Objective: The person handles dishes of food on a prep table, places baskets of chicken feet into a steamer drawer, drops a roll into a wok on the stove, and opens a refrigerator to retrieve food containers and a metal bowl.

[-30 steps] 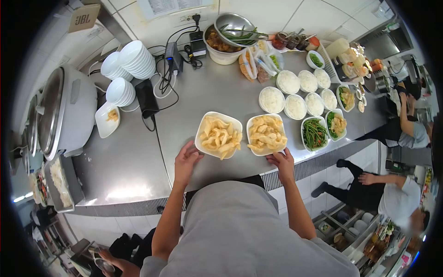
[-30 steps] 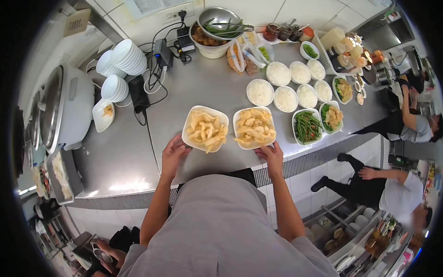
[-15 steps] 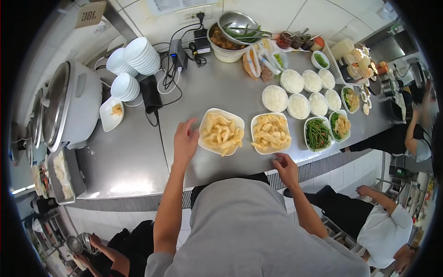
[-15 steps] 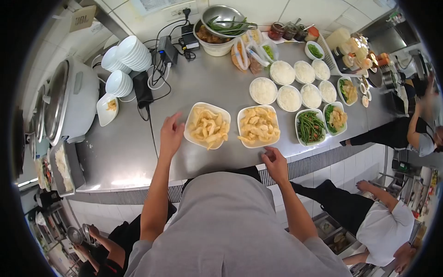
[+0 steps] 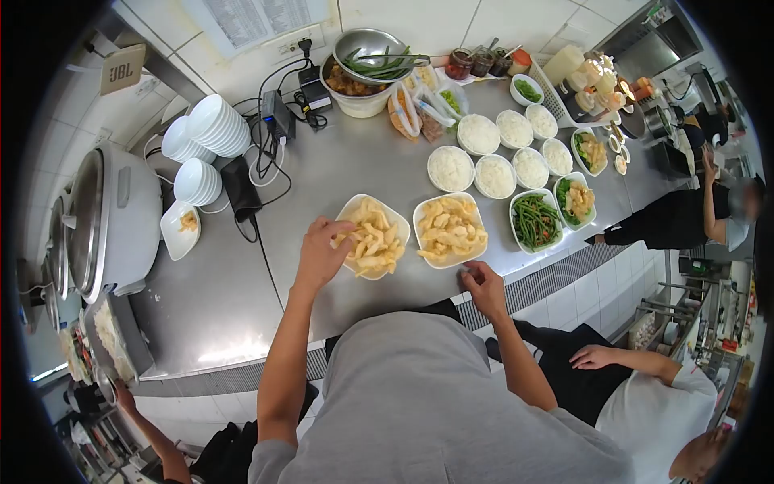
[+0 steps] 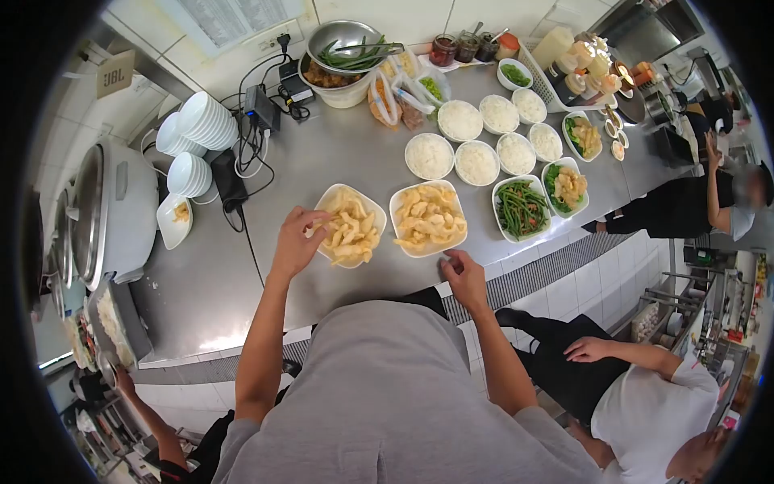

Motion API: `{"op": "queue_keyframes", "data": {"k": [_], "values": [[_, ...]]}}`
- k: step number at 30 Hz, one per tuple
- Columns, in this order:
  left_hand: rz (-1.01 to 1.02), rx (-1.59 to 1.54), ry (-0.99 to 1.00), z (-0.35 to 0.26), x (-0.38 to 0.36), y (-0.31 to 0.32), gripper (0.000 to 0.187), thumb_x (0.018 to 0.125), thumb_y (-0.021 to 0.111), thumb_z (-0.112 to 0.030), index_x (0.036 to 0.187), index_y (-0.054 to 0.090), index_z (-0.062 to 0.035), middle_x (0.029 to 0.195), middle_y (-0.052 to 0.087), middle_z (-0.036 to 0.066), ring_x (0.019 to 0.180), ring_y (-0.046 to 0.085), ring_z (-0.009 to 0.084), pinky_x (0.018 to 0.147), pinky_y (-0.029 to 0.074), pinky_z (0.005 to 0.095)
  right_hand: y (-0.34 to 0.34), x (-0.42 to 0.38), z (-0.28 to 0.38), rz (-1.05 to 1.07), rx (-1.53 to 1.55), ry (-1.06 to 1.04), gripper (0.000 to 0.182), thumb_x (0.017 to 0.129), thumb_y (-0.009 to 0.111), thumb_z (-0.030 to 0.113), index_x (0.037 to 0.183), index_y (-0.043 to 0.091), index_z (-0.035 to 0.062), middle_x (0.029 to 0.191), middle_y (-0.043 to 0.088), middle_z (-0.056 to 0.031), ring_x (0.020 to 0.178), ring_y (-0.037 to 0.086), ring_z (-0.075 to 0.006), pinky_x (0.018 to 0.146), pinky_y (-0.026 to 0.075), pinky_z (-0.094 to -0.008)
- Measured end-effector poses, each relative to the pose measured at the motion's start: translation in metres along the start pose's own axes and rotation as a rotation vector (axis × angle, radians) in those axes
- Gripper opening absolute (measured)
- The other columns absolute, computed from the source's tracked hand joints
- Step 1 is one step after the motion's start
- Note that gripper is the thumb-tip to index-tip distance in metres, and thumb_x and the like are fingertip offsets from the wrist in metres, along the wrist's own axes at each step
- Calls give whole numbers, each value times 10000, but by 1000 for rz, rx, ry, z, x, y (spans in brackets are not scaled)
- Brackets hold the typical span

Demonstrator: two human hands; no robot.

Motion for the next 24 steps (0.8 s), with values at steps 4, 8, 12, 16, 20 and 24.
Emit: {"op": "queue_keyframes", "data": {"k": [4,8,12,16,20,24], "values": [[49,-40,-37,0,2,1,249,820,713,-123,1066,737,-97,829,535,66,758,523,183,684,460,319,-8,-2,13,-4,-53,-42,264,895,706,186,1099,684,20,775,691,-96,679,641,-170,673,527,-304],[19,-46,-59,0,2,-6,274,823,704,-143,1095,722,-119,846,560,83,784,555,226,700,482,366,-20,-6,37,-45,-168,-178,208,896,711,194,1034,704,38,797,706,-90,656,651,-174,651,536,-309],[-36,-135,-140,-15,-3,-26,324,815,730,-135,1134,697,-86,841,553,74,783,540,215,703,475,357,-35,-7,78,-120,-165,-345,189,889,718,195,1009,710,50,768,689,-80,615,637,-189,615,527,-320],[-9,115,-5,-38,-25,-42,661,746,823,-197,1343,562,-91,973,563,89,907,535,248,808,454,369,-58,26,106,-194,-309,-394,180,873,709,174,1023,716,75,765,633,-86,650,636,-228,605,513,-342],[152,334,121,-41,-58,-12,892,694,866,-263,1461,431,-128,1087,538,107,1006,513,289,878,412,419,-61,72,127,-172,-394,-426,219,850,702,208,1040,722,101,878,615,-116,779,651,-277,696,523,-389],[15,371,75,-23,-50,3,959,659,879,-355,1467,417,-126,1143,523,113,1052,502,314,891,388,444,-39,107,115,-68,-504,-404,248,825,709,245,1028,725,104,919,615,-126,821,647,-306,748,521,-422]]}}
Point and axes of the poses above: each hand's wrist, its own x-axis towards the middle knuckle, its own y-axis out of the palm, z = x × y, the point moved 7 cm from there along x, towards the middle knuckle
